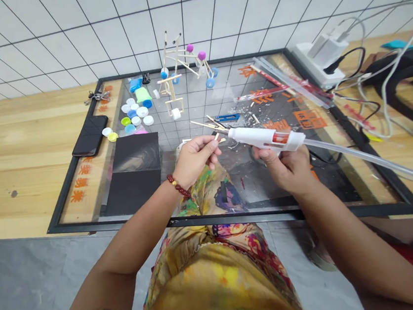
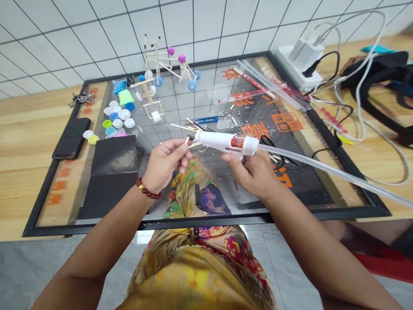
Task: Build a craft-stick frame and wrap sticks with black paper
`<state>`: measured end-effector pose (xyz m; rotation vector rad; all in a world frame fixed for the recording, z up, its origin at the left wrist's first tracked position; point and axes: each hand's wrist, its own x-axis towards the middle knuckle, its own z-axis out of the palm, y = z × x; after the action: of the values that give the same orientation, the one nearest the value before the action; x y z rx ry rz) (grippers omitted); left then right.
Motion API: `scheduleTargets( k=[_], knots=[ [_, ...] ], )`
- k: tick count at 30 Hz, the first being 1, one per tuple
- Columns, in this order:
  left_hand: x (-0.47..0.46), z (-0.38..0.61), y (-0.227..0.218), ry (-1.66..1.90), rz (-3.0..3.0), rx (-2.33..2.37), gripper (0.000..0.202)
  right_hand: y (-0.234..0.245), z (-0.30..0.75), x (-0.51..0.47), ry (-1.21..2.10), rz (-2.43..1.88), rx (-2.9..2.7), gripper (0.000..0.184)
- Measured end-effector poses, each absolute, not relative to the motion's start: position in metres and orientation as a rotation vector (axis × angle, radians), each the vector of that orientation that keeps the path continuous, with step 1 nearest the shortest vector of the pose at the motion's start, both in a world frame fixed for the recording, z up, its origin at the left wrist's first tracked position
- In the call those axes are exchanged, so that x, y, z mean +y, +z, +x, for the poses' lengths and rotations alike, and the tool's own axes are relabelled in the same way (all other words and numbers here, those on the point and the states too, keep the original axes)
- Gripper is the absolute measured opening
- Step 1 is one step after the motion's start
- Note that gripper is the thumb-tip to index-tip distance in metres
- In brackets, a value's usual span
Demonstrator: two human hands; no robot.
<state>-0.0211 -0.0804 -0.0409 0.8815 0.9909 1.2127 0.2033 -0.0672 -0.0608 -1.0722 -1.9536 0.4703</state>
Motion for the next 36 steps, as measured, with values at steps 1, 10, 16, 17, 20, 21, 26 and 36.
scheduleTargets(
  k=[1, 10, 16, 17, 20, 21, 26, 36],
  knots=[
    [-0.0802, -0.0211, -0.0413, 1.221, 0.885, 1.000, 0.011, -0.0609, 0.2032, -0.0672, 0.454, -1.065, -1.956, 0.034],
    [-0.0786, -0.0204, -0.0445, 1.279, 0.898, 1.078, 0.012, -0.0625, 0.2025, -0.0667, 0.378, -1.038, -1.976, 0.036],
    [-0.0786, -0.0209, -0.0455, 1.298, 0.965, 1.089, 0.045, -0.0658, 0.2029, -0.0665, 0.330, -1.044, -1.956, 0.033],
    [-0.0788, -0.0206, -0.0450, 1.305, 0.966, 1.094, 0.051, -0.0660, 0.2029, -0.0665, 0.329, -1.034, -1.957, 0.033],
    [-0.0791, -0.0197, -0.0433, 1.311, 0.957, 1.100, 0.058, -0.0655, 0.2028, -0.0666, 0.341, -1.001, -1.966, 0.032],
    [-0.0792, -0.0194, -0.0429, 1.312, 0.955, 1.098, 0.059, -0.0650, 0.2029, -0.0668, 0.342, -1.006, -1.966, 0.031],
    [-0.0792, -0.0189, -0.0419, 1.313, 0.943, 1.102, 0.067, -0.0618, 0.2029, -0.0681, 0.348, -1.037, -1.966, 0.029],
    [-0.0788, -0.0191, -0.0431, 1.298, 0.926, 1.067, 0.067, -0.0653, 0.2050, -0.0671, 0.373, -1.005, -1.888, 0.022]
  ],
)
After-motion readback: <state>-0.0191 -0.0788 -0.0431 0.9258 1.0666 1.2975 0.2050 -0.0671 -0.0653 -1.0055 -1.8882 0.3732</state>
